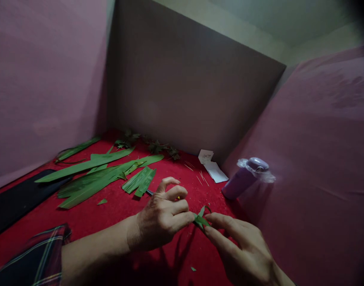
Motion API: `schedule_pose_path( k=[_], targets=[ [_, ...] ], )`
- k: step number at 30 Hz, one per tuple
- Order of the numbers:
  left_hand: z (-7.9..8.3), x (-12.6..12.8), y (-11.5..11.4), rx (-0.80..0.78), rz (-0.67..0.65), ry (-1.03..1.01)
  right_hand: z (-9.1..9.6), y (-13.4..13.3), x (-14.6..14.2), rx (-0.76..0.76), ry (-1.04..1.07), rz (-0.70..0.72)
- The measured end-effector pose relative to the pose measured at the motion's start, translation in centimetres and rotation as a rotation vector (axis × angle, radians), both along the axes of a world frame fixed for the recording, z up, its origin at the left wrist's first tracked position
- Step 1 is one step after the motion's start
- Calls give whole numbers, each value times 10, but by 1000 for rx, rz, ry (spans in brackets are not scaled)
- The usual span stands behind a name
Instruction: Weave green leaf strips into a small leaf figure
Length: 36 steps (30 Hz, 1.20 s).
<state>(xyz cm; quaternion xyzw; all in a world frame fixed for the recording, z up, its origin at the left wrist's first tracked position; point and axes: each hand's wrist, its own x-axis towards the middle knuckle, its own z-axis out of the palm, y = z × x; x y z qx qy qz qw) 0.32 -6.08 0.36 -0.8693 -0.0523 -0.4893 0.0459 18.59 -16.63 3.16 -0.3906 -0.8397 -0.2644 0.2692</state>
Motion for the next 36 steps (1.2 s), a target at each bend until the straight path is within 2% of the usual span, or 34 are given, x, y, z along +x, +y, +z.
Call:
schedule_pose_path(
  k=[5,9,14,18,25,36],
  targets=[
    [0,-1,1,45,29,17,9,0,-6,63,-42,43],
    [1,-2,-1,87,46,38,8,-1,-2,55,-139,26],
    [5,-3,-3,98,75,57,7,-1,-9,-42,-13,-22],
    [4,-3,-3,114,84,77,13,-2,-20,-36,94,-77],
    [0,-2,0,86,119,59,15,-5,-23,-33,95,-89],
    [1,-1,3,66,149,22,4,-6,-14,-14,106,-108]
  ],
)
